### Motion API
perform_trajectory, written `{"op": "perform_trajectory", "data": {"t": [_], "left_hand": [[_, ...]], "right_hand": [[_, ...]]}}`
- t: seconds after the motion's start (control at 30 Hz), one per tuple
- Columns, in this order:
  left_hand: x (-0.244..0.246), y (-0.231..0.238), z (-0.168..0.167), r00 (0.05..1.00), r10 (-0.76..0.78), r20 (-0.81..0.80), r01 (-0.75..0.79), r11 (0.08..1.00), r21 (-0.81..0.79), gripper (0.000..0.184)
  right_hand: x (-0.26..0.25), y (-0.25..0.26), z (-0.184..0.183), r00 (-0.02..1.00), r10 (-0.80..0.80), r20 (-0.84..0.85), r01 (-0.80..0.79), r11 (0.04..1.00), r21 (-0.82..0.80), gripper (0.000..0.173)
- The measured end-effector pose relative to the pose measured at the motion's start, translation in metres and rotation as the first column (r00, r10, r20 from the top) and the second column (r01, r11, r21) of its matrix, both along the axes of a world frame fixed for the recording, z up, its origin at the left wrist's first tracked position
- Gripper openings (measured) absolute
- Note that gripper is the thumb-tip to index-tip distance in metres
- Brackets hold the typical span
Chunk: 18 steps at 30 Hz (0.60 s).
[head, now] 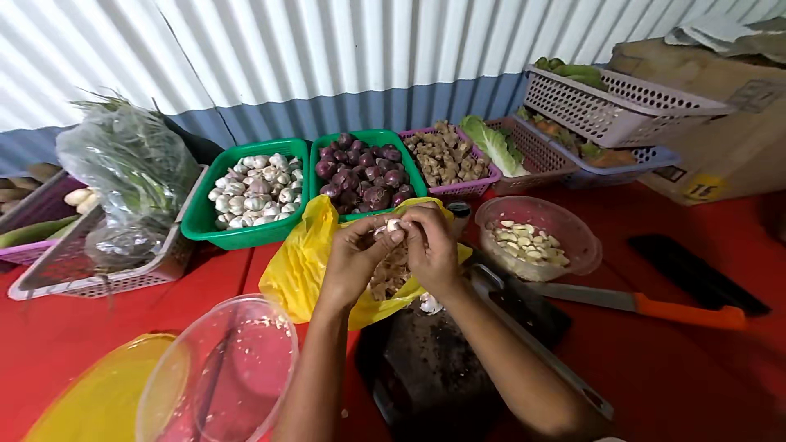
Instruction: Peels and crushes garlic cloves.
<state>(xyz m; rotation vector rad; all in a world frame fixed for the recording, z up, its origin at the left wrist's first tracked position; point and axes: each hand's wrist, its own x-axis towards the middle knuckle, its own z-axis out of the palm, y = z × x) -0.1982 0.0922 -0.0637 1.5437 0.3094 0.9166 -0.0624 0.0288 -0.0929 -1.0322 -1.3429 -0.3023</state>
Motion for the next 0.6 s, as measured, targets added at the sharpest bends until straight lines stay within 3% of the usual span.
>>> {"op": "perform_trajectory", "data": {"t": [0.1, 0.17, 0.27, 0.43, 0.5, 0.6], "left_hand": [[0.004, 0.003, -0.004, 0.99, 0.086, 0.108, -0.061, 0.976, -0.211, 0.009], [0.002, 0.009, -0.003, 0.978, 0.134, 0.159, -0.07, 0.932, -0.356, 0.015], [-0.002, 0.014, -0.002, 0.982, 0.141, 0.128, -0.077, 0.91, -0.407, 0.017], [-0.005, 0.016, -0.008, 0.976, 0.068, -0.208, -0.081, 0.995, -0.054, 0.027], [-0.009, 0.015, -0.005, 0.956, 0.056, -0.287, -0.045, 0.998, 0.043, 0.038], [-0.015, 0.019, -0.005, 0.921, 0.149, -0.361, -0.039, 0.955, 0.294, 0.033]], "right_hand": [[-0.003, -0.003, 0.003, 0.977, 0.027, -0.213, -0.036, 0.999, -0.037, 0.008], [-0.001, -0.009, 0.011, 0.95, 0.052, -0.309, -0.106, 0.981, -0.161, 0.008], [0.004, -0.011, 0.016, 0.926, 0.052, -0.373, -0.18, 0.931, -0.318, 0.008], [0.003, -0.011, 0.018, 0.893, 0.1, -0.439, -0.279, 0.888, -0.365, 0.008], [0.005, -0.012, 0.02, 0.883, 0.081, -0.462, -0.278, 0.884, -0.376, 0.008], [0.009, -0.013, 0.021, 0.871, 0.051, -0.489, -0.269, 0.883, -0.385, 0.009]]}}
